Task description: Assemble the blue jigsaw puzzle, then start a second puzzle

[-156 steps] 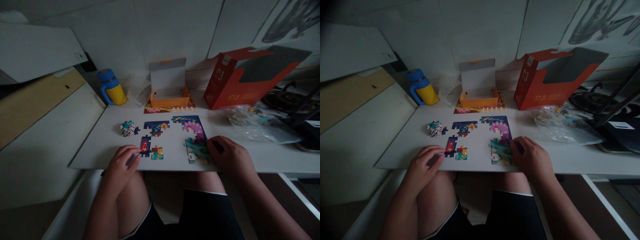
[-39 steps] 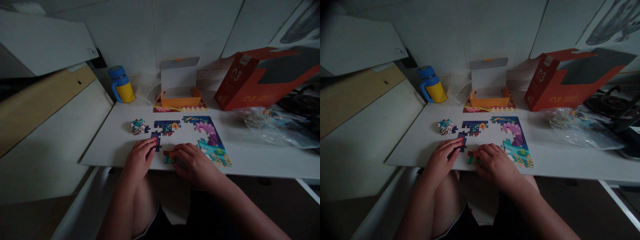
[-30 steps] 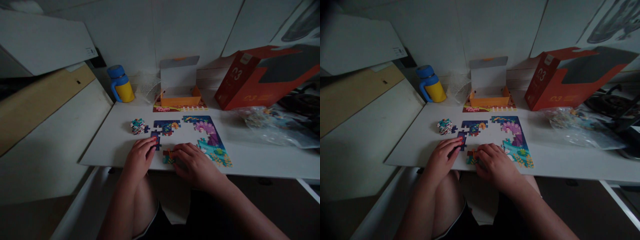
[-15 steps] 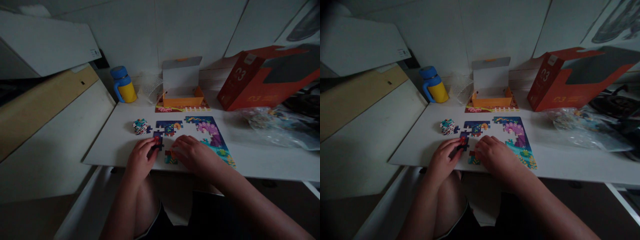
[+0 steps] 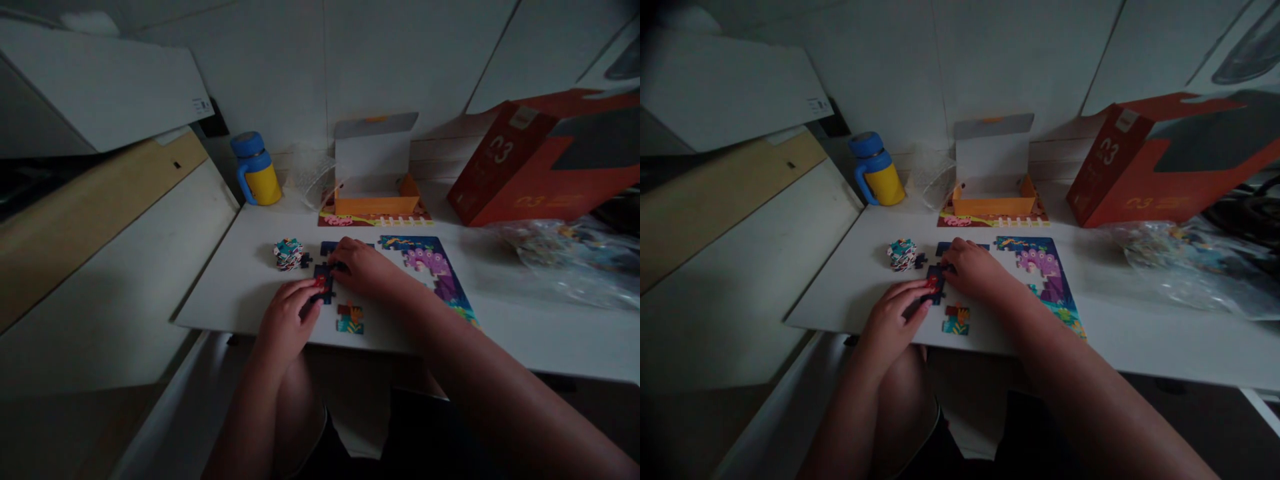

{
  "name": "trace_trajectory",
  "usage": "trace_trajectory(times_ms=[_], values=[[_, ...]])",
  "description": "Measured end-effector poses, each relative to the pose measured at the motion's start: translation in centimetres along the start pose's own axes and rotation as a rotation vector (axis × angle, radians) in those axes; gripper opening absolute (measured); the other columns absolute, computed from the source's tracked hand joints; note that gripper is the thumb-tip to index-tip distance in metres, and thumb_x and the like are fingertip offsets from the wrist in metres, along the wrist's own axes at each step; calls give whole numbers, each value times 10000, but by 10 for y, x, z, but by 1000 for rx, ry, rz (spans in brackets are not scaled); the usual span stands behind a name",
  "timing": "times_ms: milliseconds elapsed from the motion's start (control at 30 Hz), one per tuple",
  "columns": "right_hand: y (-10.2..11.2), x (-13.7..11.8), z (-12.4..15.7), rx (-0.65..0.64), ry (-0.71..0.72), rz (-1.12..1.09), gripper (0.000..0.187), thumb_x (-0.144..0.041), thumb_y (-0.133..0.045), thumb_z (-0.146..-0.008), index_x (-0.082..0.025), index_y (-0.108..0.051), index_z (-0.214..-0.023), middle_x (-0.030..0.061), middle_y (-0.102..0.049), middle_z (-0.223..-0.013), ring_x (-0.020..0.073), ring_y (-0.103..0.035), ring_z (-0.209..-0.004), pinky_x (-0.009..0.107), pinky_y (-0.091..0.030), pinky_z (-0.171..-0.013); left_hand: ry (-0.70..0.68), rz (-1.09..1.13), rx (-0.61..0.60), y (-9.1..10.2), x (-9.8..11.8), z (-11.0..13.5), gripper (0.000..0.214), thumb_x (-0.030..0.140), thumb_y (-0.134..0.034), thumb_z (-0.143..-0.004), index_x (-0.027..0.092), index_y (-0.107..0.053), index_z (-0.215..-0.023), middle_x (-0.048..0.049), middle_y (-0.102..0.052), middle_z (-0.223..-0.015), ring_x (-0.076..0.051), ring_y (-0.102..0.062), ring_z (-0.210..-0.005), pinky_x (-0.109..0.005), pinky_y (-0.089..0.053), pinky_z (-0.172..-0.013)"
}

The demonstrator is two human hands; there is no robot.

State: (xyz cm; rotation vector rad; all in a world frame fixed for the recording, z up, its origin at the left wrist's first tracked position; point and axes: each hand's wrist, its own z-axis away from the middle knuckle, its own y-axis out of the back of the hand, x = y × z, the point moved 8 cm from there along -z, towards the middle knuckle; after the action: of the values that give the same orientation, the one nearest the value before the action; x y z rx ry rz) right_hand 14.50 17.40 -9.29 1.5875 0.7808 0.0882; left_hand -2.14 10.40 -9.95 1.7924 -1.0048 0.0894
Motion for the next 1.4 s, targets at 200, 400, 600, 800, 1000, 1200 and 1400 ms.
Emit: trace_trajectory(times_ms=[200,400,600,800,1000,1200,1400], values=[[-4,-4,0,20,0,8,183,-219,-676,-956,-150,-752,-1106,145,-678,-1162,268,-640,-1045,402,-499,-972,9,4,5,0,-2,0,206,162,-694,-1021,241,-756,-1201,-81,-776,-1283,-260,-721,-1200,-505,-615,-1081],[-4,-3,2,43,-5,-15,153,-224,-696,-928,-161,-730,-1064,132,-672,-1128,254,-614,-1007,390,-488,-944,23,-2,7,0,-2,1,194,176,-700,-1016,253,-754,-1186,-80,-775,-1294,-269,-726,-1208,-509,-616,-1085],[3,0,7,45,27,17,184,-257,-746,-953,-197,-799,-1118,123,-670,-1159,276,-604,-1057,425,-494,-976,26,-10,27,1,-2,1,173,193,-699,-1020,253,-751,-1173,-81,-780,-1252,-270,-732,-1178,-504,-620,-1066],[2,-2,5,5,31,28,170,-242,-726,-963,-186,-793,-1109,141,-670,-1170,283,-610,-1077,449,-510,-998,22,-1,22,1,-1,0,158,182,-704,-1013,241,-757,-1151,-78,-788,-1232,-267,-734,-1163,-493,-617,-1053],[-3,-4,6,42,8,77,208,-256,-674,-940,-146,-743,-1102,158,-653,-1176,310,-597,-1101,469,-509,-1015,19,17,20,1,-1,-1,161,157,-709,-1007,242,-762,-1134,-67,-788,-1214,-258,-731,-1153,-481,-611,-1048],[2,-2,5,97,29,63,203,-254,-677,-939,-141,-724,-1101,158,-655,-1176,302,-596,-1108,435,-503,-1014,23,3,24,-2,-2,-4,160,140,-732,-994,235,-767,-1118,-67,-787,-1210,-267,-714,-1158,-487,-594,-1050],[0,6,2,91,-5,79,191,-253,-664,-949,-152,-727,-1099,164,-660,-1195,314,-606,-1123,437,-510,-1010,24,-14,33,-7,-2,-9,155,125,-740,-984,226,-769,-1098,-67,-787,-1176,-266,-713,-1137,-486,-594,-1048]])
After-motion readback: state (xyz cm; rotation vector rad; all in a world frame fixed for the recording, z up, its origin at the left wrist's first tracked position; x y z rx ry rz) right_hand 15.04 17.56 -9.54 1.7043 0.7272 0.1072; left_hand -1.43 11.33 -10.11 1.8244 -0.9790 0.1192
